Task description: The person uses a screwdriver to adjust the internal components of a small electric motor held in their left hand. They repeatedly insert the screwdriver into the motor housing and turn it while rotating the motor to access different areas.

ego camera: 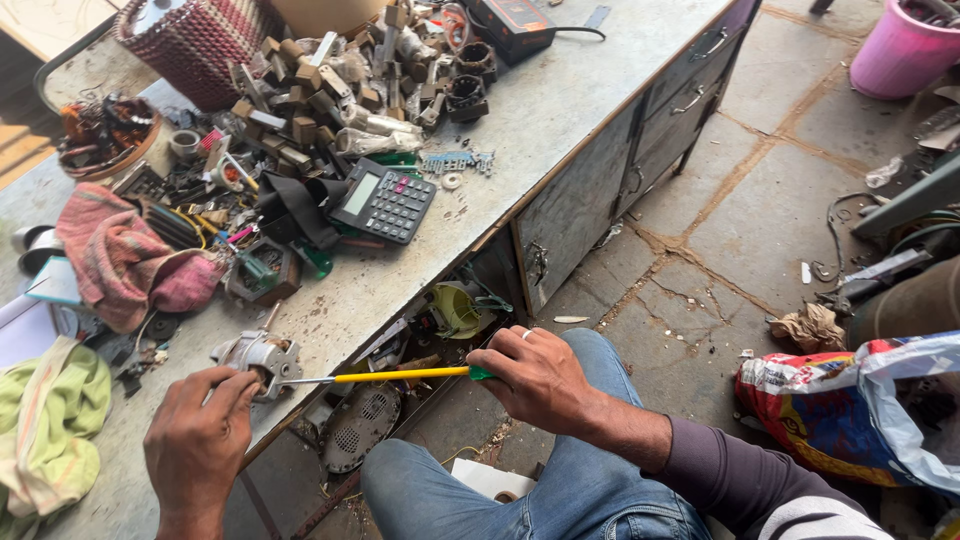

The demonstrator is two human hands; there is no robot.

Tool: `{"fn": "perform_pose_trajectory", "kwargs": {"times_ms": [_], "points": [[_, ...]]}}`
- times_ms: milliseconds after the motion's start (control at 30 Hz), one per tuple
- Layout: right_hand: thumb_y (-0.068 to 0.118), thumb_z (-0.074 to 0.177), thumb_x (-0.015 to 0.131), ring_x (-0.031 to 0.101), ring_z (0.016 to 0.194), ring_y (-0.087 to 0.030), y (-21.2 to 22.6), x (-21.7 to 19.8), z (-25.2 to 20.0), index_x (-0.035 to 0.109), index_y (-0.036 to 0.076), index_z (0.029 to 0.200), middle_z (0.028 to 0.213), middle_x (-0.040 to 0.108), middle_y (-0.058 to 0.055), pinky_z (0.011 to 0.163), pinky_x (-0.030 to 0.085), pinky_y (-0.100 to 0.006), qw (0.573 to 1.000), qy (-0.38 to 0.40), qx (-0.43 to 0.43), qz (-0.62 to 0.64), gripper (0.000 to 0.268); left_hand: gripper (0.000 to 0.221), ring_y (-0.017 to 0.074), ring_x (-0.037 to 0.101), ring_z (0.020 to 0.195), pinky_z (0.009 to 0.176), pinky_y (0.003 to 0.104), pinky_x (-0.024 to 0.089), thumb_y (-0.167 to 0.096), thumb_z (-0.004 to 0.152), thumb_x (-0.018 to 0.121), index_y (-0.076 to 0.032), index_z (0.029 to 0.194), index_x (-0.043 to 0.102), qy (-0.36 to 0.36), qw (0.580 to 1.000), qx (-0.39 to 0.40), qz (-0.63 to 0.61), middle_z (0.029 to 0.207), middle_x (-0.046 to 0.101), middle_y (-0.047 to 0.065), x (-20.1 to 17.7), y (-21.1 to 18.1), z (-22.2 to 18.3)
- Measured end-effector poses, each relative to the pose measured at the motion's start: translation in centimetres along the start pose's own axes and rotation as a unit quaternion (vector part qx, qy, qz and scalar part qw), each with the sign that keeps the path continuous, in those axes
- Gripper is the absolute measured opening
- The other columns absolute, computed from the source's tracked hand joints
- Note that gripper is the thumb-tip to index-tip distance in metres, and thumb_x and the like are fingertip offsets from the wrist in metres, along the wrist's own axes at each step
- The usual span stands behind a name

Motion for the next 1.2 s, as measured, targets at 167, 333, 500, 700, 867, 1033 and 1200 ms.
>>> {"fn": "perform_pose_trajectory", "kwargs": {"times_ms": [167,333,500,700,867,1033,1200], "points": [[0.02,0.082,0.084,0.061,0.077,-0.018,0.3,-0.2,0.3,0.069,0.015,0.109,0.087,0.06,0.0,0.063,0.047,-0.035,1.0,-0.028,-0.009,0.002,0.031,0.02,0.0223,0.065,0.097,0.085,0.037,0.055,-0.012,0.085,0.079,-0.017,0.104,0.079,0.006,1.0,0.025,-0.003,0.106,0.07,-0.001,-0.6,-0.4,0.7],[0.02,0.079,0.084,0.063,0.077,-0.02,0.4,-0.1,0.4,0.07,0.015,0.108,0.087,0.061,-0.001,0.063,0.047,-0.036,0.999,-0.032,-0.011,0.001,0.033,0.02,0.0233,0.066,0.097,0.086,0.039,0.054,-0.013,0.079,0.081,-0.015,0.099,0.076,-0.001,0.999,0.029,-0.019,0.103,0.07,0.0,-0.8,-1.2,0.7],[0.02,0.078,0.084,0.064,0.074,-0.02,0.2,0.0,0.5,0.072,0.015,0.104,0.086,0.064,-0.001,0.062,0.049,-0.037,1.0,-0.021,0.012,-0.006,0.029,0.02,0.0231,0.068,0.097,0.084,0.04,0.053,-0.012,0.08,0.081,-0.015,0.098,0.074,-0.018,0.999,0.038,-0.033,0.102,0.072,-0.001,-1.1,-1.3,0.5],[0.022,0.078,0.084,0.064,0.073,-0.021,0.6,0.1,0.7,0.074,0.017,0.101,0.082,0.064,-0.001,0.06,0.049,-0.037,1.0,-0.016,0.021,-0.012,0.026,0.023,0.025,0.069,0.1,0.089,0.041,0.053,-0.007,0.084,0.078,-0.012,0.106,0.072,-0.064,0.995,0.049,-0.056,0.104,0.073,0.003,-1.1,-1.3,-0.3],[0.021,0.079,0.083,0.063,0.073,-0.022,0.8,0.6,0.6,0.073,0.016,0.104,0.083,0.064,-0.002,0.063,0.049,-0.038,1.0,-0.005,0.005,-0.006,0.028,0.029,0.0258,0.065,0.103,0.089,0.041,0.052,-0.004,0.082,0.077,-0.013,0.109,0.074,-0.064,0.995,0.043,-0.063,0.107,0.07,0.003,-0.8,-0.4,-1.0],[0.024,0.079,0.084,0.063,0.07,-0.018,0.7,1.2,0.3,0.074,0.015,0.108,0.082,0.065,-0.001,0.058,0.049,-0.035,0.999,0.034,0.014,-0.026,0.032,0.026,0.0214,0.065,0.11,0.095,0.039,0.053,-0.001,0.085,0.072,-0.013,0.108,0.073,-0.057,0.996,0.053,-0.032,0.113,0.068,-0.001,0.3,-0.1,-1.3],[0.023,0.08,0.084,0.065,0.071,-0.017,0.8,1.5,0.0,0.073,0.015,0.11,0.085,0.066,-0.001,0.058,0.051,-0.034,0.999,0.029,0.023,-0.017,0.033,0.029,0.0214,0.064,0.112,0.097,0.039,0.053,-0.002,0.083,0.072,-0.012,0.111,0.071,-0.078,0.995,0.065,-0.02,0.114,0.068,-0.001,1.1,-0.2,-1.8]]}}
Point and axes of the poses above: each hand's wrist, its own z-axis towards the middle knuckle, its own x-axis out of the palm, y = z × x, the point moved 2 cm from there along z, towards the middle knuckle
